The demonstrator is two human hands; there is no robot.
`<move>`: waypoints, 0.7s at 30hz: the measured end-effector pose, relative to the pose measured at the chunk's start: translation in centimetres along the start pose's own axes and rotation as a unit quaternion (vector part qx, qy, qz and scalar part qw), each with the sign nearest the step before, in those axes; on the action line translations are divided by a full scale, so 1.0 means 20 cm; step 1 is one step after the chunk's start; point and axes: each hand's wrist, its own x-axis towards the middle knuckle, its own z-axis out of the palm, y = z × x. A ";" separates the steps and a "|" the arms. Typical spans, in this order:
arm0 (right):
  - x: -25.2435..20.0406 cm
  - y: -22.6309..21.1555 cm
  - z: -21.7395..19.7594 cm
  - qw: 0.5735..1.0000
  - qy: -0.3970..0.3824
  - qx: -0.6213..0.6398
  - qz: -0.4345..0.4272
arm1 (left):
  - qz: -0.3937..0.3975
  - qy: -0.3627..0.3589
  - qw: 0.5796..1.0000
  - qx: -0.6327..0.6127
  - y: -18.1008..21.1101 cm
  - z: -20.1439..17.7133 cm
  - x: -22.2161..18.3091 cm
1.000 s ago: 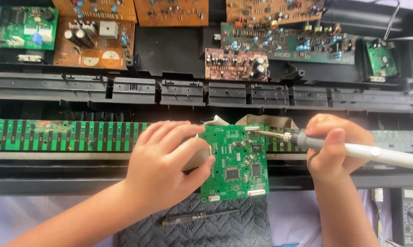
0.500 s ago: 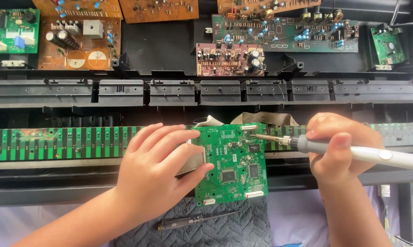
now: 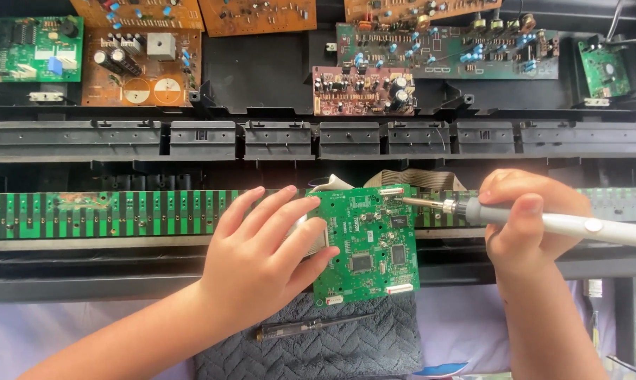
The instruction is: Soldering electronic components on a circuit board inside a disassembled musical keyboard.
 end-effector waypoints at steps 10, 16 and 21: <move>0.00 -0.03 0.00 0.998 0.000 0.043 0.054 | 0.057 0.009 0.996 0.067 0.01 0.01 0.01; -0.01 -0.02 -0.01 0.999 -0.003 0.032 0.022 | 0.061 0.010 0.996 0.062 0.01 0.01 0.02; -0.02 -0.03 0.00 1.000 0.029 -0.003 0.010 | 0.058 0.008 0.997 0.059 0.00 0.02 0.02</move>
